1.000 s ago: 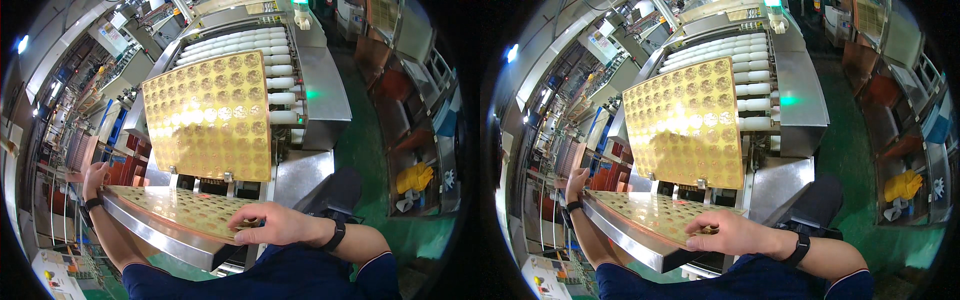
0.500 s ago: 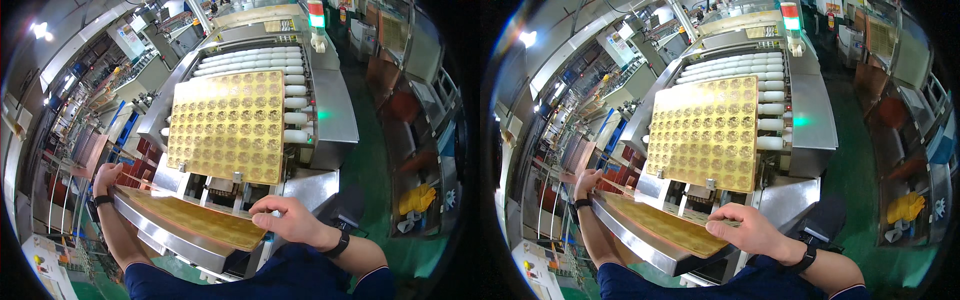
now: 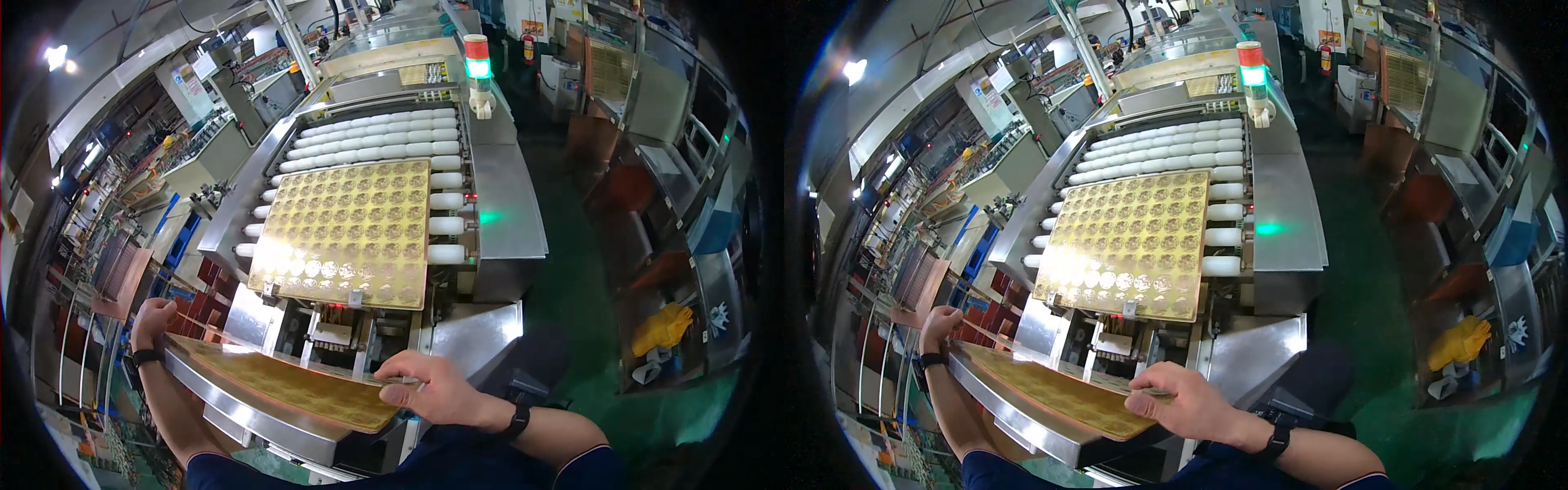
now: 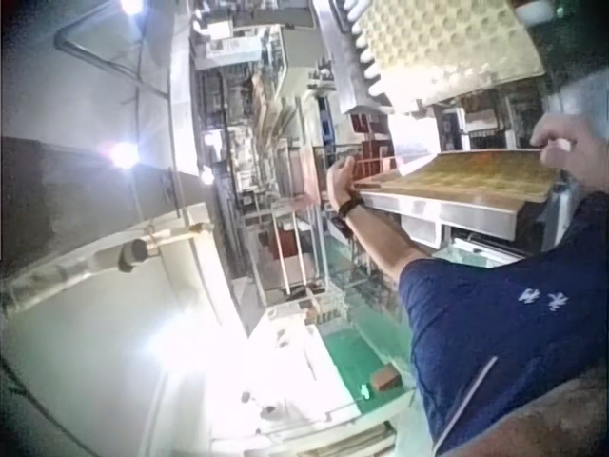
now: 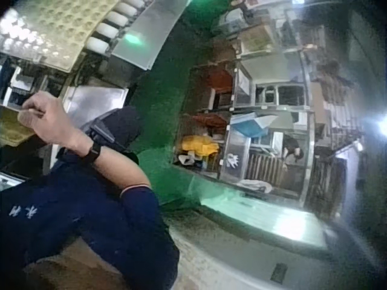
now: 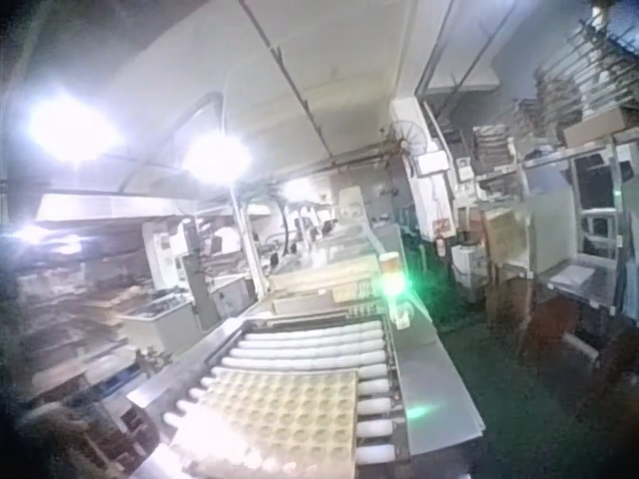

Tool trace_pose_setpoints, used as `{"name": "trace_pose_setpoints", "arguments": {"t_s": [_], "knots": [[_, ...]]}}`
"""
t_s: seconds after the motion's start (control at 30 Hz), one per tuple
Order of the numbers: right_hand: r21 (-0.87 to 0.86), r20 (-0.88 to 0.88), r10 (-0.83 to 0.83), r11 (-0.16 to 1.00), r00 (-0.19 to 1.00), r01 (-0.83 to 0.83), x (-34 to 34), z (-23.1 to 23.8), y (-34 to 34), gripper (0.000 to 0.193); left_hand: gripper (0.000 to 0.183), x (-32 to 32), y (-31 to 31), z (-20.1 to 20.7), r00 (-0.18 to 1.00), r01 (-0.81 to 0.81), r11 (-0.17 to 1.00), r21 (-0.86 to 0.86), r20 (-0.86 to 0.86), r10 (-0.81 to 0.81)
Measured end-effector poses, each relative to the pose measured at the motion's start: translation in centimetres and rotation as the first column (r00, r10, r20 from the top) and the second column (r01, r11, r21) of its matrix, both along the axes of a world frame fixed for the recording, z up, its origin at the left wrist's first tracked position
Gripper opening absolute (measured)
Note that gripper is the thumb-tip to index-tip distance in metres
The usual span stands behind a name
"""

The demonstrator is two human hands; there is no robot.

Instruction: Operating a silk-screening or industrial printing machine to apply patterns to sheets.

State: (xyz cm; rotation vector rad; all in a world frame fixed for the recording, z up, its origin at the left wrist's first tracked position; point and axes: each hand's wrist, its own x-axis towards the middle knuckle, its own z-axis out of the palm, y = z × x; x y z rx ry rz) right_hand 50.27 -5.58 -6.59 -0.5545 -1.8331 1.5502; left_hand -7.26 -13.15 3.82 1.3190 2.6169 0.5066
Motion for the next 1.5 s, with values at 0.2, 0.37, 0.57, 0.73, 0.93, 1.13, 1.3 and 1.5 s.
{"name": "trace_pose_setpoints", "arguments": {"t_s": [0.2,0.37,0.57,0.73,0.93,1.13,1.3,1.5], "knots": [[0.271,-0.035,-0.049,0.961,0.998,0.057,-0.4,-1.5,-0.3,0.036,0.042,3.2,0.3,1.2,0.996,-0.086,0.996,-0.026,-0.037,0.085],[0.442,0.005,-0.095,0.893,0.996,0.083,-0.8,-3.7,0.1,0.034,0.04,2.6,0.2,0.9,0.995,-0.096,0.995,-0.031,-0.045,0.094],[0.439,0.01,-0.103,0.894,0.995,0.088,-0.8,-3.6,0.1,0.034,0.038,2.4,0.2,0.9,0.994,-0.105,0.994,-0.009,-0.04,0.104],[0.434,-0.008,-0.091,0.897,0.996,0.085,-0.9,-4.0,0.1,0.035,0.035,3.2,0.1,1.2,0.989,-0.125,0.992,-0.003,-0.074,0.125],[0.43,-0.002,-0.084,0.9,0.997,0.076,-0.8,-4.2,0.1,0.033,0.037,2.7,0.1,0.7,0.993,-0.049,0.998,0.051,-0.102,0.054],[0.424,-0.007,-0.079,0.903,0.997,0.074,-0.8,-4.0,0.0,0.032,0.036,1.3,0.1,0.3,0.995,-0.055,0.998,0.021,-0.085,0.057],[0.427,-0.007,-0.073,0.902,0.997,0.069,-0.8,-4.0,0.1,0.03,0.035,1.8,0.2,0.6,0.994,-0.08,0.997,0.022,-0.069,0.081],[0.395,0.029,-0.055,0.918,0.998,0.039,-0.7,-3.6,0.1,0.031,0.037,2.9,0.1,1.0,0.993,-0.098,0.995,0.023,-0.064,0.099]]}}
